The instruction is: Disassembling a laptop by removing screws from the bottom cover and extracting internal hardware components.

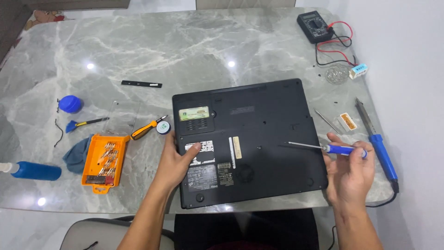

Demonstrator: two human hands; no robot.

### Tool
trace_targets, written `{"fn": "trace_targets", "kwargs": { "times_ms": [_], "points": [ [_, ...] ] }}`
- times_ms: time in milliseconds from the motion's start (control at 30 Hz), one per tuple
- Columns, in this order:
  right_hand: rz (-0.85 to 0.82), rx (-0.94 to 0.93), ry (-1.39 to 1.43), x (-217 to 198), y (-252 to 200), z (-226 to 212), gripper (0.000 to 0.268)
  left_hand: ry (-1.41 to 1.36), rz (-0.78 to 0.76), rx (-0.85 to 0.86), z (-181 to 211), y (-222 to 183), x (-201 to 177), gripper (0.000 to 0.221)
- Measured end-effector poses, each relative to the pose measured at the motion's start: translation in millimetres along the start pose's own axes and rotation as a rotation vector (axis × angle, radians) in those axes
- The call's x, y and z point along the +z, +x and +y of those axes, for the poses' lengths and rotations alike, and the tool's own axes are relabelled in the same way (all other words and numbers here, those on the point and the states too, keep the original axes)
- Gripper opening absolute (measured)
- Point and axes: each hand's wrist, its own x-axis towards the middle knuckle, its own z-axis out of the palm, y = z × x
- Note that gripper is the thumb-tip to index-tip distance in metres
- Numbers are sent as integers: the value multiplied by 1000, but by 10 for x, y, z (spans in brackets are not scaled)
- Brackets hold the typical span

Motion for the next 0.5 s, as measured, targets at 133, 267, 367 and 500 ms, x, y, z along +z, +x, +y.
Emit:
{"fn": "trace_targets", "kwargs": {
  "times_ms": [133,267,367,500],
  "points": [
    [14,37,-94,-23,2,-56,25,174,-49,-132,219,-38,32,81],
    [43,50,-147,-24,13,-84,28,234,-83,-250,270,5,66,83],
    [58,56,-207,-62,34,-76,22,438,-59,-63,36,147,87,71],
    [20,65,-228,-50,23,-90,20,548,-74,-24,60,141,92,61]
  ]
}}
